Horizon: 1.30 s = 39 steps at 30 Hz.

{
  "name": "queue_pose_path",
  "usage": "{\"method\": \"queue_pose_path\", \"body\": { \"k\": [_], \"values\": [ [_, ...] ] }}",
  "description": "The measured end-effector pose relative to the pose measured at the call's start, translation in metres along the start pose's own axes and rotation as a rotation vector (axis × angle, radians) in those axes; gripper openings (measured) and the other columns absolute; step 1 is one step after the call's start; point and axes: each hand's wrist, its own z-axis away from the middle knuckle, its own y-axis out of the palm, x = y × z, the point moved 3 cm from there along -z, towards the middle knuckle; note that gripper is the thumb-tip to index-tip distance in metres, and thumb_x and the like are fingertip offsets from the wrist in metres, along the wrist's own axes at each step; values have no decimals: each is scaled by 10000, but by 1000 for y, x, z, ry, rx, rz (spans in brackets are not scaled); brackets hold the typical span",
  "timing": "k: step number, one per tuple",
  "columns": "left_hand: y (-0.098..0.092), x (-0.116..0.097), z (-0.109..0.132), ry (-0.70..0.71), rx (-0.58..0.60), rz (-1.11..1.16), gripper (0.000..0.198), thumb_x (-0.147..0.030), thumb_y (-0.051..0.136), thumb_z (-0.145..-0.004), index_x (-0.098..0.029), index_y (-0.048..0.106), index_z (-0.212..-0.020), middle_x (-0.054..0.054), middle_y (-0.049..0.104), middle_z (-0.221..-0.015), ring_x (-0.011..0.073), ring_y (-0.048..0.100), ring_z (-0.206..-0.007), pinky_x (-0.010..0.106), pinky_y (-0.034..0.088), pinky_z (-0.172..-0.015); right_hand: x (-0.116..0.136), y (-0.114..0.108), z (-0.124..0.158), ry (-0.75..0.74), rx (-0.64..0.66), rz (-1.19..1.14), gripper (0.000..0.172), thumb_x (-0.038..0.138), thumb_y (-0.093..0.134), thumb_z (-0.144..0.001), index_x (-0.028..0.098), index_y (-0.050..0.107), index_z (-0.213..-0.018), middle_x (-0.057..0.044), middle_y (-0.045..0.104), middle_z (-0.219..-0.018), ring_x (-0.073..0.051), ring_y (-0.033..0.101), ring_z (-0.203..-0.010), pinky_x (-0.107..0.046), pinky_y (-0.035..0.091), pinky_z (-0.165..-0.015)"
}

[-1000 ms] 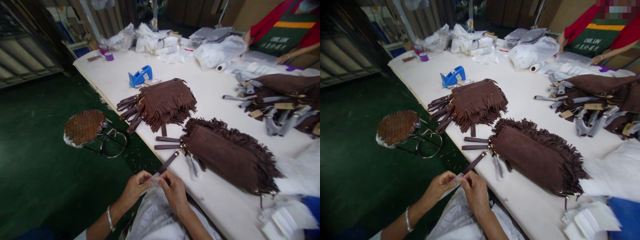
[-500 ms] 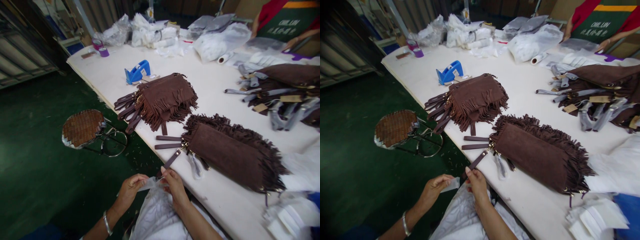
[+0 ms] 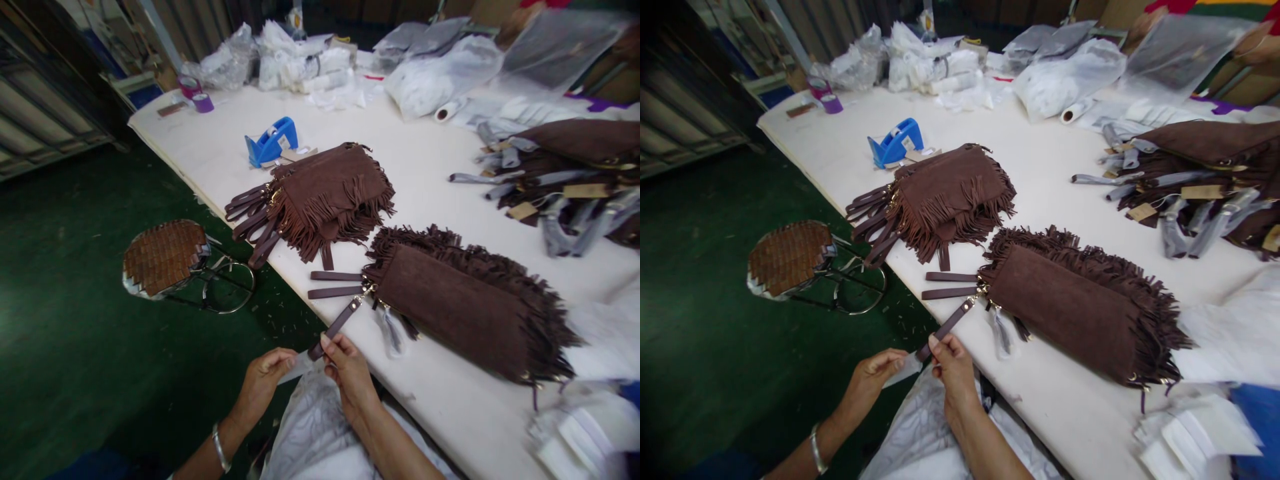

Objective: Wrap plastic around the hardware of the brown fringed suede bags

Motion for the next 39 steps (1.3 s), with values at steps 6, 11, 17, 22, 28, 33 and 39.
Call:
{"method": "queue_pose_path", "body": {
  "k": [6,11,17,22,28,33,39],
  "values": [
    [3,-6,4,-50,-68,-27,229,-390,613,-820,-188,723,-824,43,708,-862,211,616,-831,269,465,-760,2,0,0,-73,-17,64,323,429,758,-685,182,551,-668,55,475,-564,-69,365,-497,-187,259,-443],
    [10,-18,8,15,-135,-139,216,-384,593,-836,-205,701,-780,34,698,-848,215,614,-828,272,450,-760,6,-1,-1,-109,-34,130,336,444,756,-675,194,531,-669,68,484,-528,-71,345,-457,-210,244,-440],
    [17,-26,12,80,-180,-236,203,-368,555,-866,-219,689,-831,17,691,-829,202,612,-796,256,432,-738,11,-4,0,-117,-77,169,351,489,699,-725,192,529,-650,54,499,-524,-83,391,-480,-213,267,-466],
    [23,-25,7,19,-165,-212,265,-416,535,-874,-209,700,-890,9,692,-786,200,614,-761,252,434,-698,9,-6,-2,-87,-51,110,363,485,720,-693,189,528,-607,40,504,-571,-97,429,-538,-205,287,-482],
    [37,-32,5,-100,-44,28,405,-484,535,-860,-168,687,-1063,73,732,-876,251,647,-872,304,488,-763,9,-11,-5,-70,-56,91,340,471,723,-680,188,544,-621,47,509,-555,-91,430,-516,-200,287,-476],
    [50,-42,0,-142,47,202,399,-427,653,-788,-161,675,-1084,106,711,-1035,267,635,-964,339,500,-825,8,-10,-6,-45,-36,54,310,433,708,-685,195,514,-643,71,485,-473,-66,374,-417,-183,242,-423],
    [54,-48,-23,-135,49,190,303,-424,698,-735,-139,696,-837,45,685,-708,169,602,-653,264,465,-638,17,-11,-3,-53,34,186,341,474,677,-697,182,520,-614,43,534,-434,-62,397,-362,-174,276,-374]
  ]
}}
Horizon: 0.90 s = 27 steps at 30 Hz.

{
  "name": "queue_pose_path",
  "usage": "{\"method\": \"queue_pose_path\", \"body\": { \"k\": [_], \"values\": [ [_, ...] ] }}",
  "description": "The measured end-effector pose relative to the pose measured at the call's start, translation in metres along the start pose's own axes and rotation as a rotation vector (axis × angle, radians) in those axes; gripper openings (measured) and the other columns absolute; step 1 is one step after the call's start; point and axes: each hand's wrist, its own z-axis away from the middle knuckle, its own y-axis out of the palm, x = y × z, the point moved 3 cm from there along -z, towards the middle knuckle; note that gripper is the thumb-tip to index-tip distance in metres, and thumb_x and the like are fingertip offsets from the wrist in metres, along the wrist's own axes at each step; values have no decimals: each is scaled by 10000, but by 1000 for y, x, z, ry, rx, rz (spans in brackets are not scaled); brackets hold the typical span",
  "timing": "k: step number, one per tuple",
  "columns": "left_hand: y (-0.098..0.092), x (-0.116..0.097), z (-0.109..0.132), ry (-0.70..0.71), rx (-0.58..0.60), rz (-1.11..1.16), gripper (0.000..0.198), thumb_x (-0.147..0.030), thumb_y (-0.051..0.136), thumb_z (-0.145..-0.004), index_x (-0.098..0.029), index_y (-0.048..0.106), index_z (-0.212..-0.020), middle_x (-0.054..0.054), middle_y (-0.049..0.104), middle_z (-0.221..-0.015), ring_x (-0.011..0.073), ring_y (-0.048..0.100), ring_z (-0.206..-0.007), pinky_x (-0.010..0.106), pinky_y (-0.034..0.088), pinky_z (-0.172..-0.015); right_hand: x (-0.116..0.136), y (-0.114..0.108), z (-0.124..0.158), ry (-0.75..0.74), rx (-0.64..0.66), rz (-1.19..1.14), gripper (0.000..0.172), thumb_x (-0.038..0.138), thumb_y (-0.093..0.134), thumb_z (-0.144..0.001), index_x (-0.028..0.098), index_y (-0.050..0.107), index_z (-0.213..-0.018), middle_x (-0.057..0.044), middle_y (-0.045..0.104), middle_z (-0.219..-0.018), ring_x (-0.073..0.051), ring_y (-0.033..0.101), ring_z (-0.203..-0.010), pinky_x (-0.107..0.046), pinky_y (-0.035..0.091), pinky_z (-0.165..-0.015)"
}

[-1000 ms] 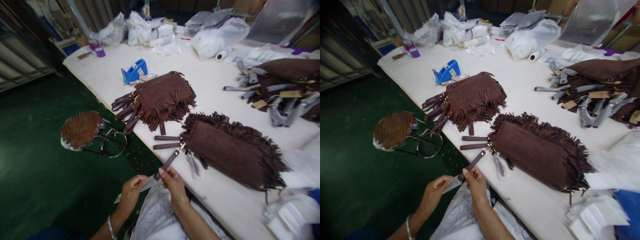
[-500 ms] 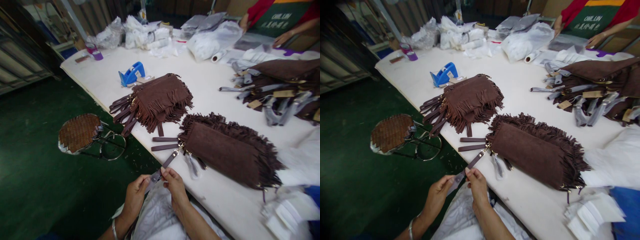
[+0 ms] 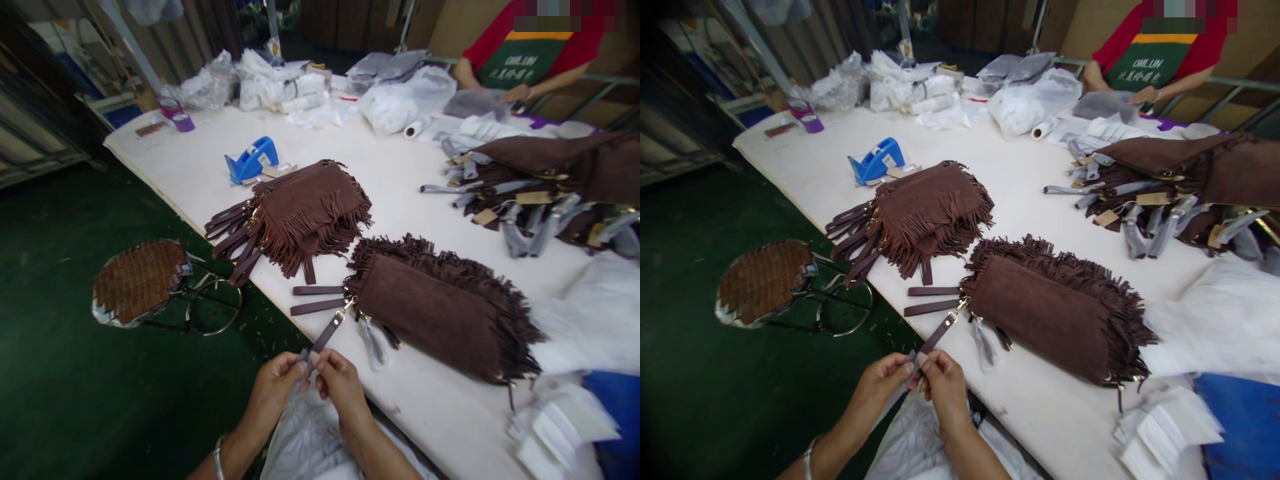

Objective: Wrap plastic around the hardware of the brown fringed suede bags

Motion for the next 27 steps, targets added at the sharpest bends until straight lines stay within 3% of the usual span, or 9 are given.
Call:
{"method": "queue_pose_path", "body": {
  "k": [3,7,14,20,27],
  "values": [
    [-7,-6,-8,-41,22,-16,288,-420,726,-699,-145,658,-746,32,669,-658,146,582,-589,253,447,-597,12,-8,-1,3,28,37,412,556,678,-686,157,601,-756,-20,658,-628,-76,470,-372,-190,348,-347],
    [-20,-12,-11,-112,43,-11,307,-428,745,-679,-150,631,-742,46,689,-684,144,601,-584,264,466,-606,34,-24,-10,-54,-149,-102,576,582,701,-670,182,575,-1063,-55,700,-864,-80,526,-394,-210,415,-365],
    [-14,-13,-15,-149,114,36,321,-419,756,-685,-136,647,-790,71,715,-751,145,632,-623,259,477,-635,46,-25,-32,-47,-249,-298,423,494,791,-581,163,617,-779,26,594,-619,-42,436,-409,-158,321,-361],
    [8,-16,-27,-96,88,36,314,-402,721,-731,-128,654,-870,75,718,-797,147,643,-655,231,454,-609,42,-31,-31,-39,-213,-306,324,394,782,-606,172,624,-781,45,563,-596,-50,430,-452,-153,299,-395],
    [34,-18,-43,-58,108,86,300,-402,722,-732,-120,655,-809,67,715,-717,145,631,-607,228,449,-586,42,-40,-27,-54,-230,-219,295,422,731,-648,173,627,-768,59,513,-494,-55,385,-412,-163,272,-392]
  ]
}}
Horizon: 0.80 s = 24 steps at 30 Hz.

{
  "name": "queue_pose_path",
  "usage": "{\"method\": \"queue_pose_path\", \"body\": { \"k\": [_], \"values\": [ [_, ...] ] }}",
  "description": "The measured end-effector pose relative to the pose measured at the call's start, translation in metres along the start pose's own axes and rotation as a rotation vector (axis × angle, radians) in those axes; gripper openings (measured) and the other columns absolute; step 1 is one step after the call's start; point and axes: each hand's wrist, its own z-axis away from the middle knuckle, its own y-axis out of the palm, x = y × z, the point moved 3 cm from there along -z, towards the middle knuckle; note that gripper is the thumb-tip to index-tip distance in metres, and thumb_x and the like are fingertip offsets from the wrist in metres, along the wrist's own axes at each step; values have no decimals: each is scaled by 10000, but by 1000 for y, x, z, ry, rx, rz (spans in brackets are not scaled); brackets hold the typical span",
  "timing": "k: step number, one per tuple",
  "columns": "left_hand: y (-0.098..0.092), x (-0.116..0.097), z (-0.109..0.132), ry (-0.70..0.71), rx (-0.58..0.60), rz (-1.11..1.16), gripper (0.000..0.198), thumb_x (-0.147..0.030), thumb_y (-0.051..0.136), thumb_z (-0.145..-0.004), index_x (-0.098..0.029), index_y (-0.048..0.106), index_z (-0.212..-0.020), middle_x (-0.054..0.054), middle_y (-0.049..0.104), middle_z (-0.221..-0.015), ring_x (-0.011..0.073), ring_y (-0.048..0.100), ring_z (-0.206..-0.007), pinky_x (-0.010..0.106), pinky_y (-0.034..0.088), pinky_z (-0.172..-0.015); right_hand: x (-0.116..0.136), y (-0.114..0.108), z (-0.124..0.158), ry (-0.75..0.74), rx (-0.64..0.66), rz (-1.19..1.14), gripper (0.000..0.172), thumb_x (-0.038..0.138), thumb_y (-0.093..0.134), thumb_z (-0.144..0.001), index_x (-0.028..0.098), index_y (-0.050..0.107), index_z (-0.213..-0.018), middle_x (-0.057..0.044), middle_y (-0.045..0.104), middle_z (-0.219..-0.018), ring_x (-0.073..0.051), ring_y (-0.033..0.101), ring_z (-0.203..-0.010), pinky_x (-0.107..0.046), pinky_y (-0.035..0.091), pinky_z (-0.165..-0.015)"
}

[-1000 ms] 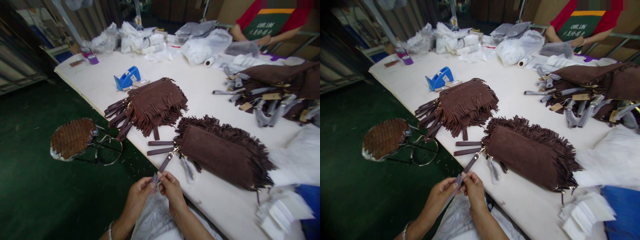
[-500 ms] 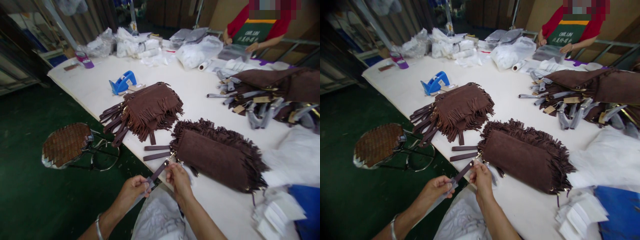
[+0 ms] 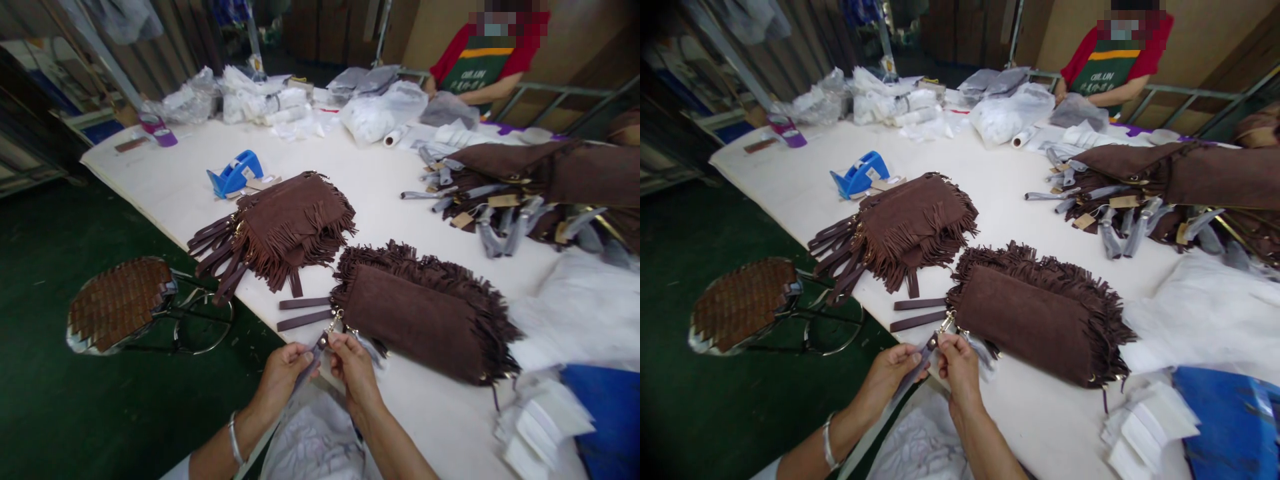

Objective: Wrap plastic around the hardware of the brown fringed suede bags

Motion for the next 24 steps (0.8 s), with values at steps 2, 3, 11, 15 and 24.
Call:
{"method": "queue_pose_path", "body": {
  "k": [2,3,11,15,24],
  "values": [
    [5,-1,-3,13,1,8,294,-396,716,-738,-119,664,-820,73,723,-732,157,644,-627,241,466,-612,2,-1,1,-35,-4,6,306,448,719,-652,174,619,-744,56,511,-484,-59,384,-408,-168,264,-387],
    [7,-2,-5,19,2,6,292,-393,708,-746,-119,670,-839,76,727,-742,166,652,-643,247,473,-623,2,-1,1,-54,-8,11,312,459,714,-654,174,613,-730,55,508,-475,-61,383,-403,-170,261,-384],
    [7,-2,-4,209,-16,-254,402,-294,631,-803,-170,623,-1185,101,703,-1121,242,647,-1022,329,474,-904,-4,-3,-2,-118,-58,34,337,493,674,-681,173,571,-701,74,467,-423,-52,337,-361,-170,248,-373],
    [8,2,-2,276,-19,-414,456,-234,603,-809,-214,568,-1263,83,676,-1182,233,625,-1072,328,459,-942,-7,-3,-5,-121,-42,29,350,497,681,-675,172,552,-688,80,462,-416,-49,328,-354,-168,236,-368],
    [19,2,-14,198,-27,-148,465,-215,677,-737,-144,572,-1183,81,718,-916,208,675,-819,302,494,-782,-5,-7,-5,-131,-2,27,317,467,675,-683,174,556,-706,79,470,-427,-54,335,-363,-168,247,-377]
  ]
}}
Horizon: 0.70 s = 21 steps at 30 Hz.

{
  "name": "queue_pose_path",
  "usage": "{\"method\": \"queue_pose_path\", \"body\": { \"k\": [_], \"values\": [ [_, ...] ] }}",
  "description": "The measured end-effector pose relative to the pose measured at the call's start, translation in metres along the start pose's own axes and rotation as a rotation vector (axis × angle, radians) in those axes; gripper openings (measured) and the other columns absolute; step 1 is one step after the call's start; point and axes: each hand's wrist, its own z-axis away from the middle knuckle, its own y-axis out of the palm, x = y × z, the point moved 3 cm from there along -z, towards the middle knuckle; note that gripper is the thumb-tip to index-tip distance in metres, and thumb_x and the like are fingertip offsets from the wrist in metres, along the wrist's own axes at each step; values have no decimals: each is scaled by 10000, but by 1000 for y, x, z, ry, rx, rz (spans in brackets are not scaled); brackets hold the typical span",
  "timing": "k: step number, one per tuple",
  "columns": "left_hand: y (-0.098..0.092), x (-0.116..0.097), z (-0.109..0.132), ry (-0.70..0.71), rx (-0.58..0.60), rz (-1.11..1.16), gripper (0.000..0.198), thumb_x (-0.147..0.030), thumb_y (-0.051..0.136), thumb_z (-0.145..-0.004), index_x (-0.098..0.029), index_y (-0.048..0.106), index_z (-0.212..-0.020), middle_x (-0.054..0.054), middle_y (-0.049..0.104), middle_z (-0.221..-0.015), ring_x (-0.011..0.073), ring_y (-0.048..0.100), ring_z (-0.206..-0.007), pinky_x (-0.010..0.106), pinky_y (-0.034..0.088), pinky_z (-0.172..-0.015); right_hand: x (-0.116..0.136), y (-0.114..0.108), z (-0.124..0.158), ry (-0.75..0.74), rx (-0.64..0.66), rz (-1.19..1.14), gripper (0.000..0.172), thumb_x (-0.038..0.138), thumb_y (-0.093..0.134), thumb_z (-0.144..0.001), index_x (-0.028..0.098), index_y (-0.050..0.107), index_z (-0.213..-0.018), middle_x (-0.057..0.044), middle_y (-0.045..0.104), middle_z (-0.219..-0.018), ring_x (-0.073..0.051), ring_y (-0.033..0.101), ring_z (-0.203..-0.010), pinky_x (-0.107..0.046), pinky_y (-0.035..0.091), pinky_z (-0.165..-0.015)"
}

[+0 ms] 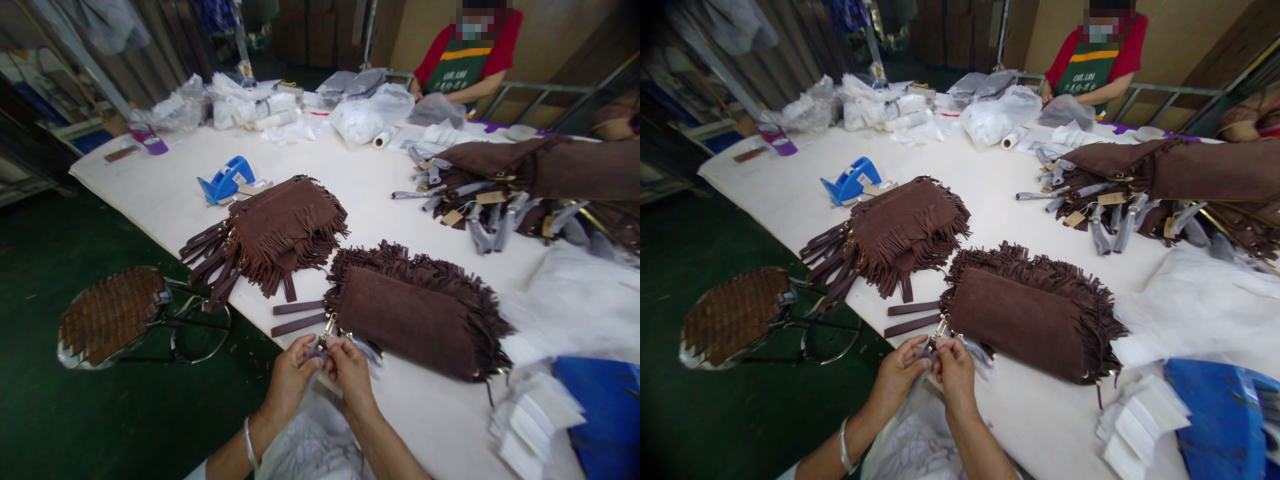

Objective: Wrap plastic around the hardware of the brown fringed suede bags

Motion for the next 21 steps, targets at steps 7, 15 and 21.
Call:
{"method": "queue_pose_path", "body": {
  "k": [7,15,21],
  "values": [
    [2,-4,-7,-120,10,124,488,-329,733,-718,-107,600,-1131,113,720,-880,200,660,-728,289,475,-683,3,-2,0,-36,25,101,296,466,613,-752,172,585,-742,74,460,-466,-69,337,-388,-181,260,-385],
    [15,-16,-22,-57,92,125,263,-282,699,-733,-132,684,-949,95,719,-897,209,648,-793,298,481,-740,20,-7,15,-276,65,560,324,394,429,-897,184,658,-987,25,560,-569,-139,508,-490,-227,387,-486],
    [15,-19,-27,-82,95,95,171,-301,654,-772,-136,647,-815,32,662,-722,153,597,-649,249,443,-635,30,-12,29,-349,11,776,286,319,447,-874,185,599,-1076,-37,703,-832,-157,599,-547,-252,440,-556]
  ]
}}
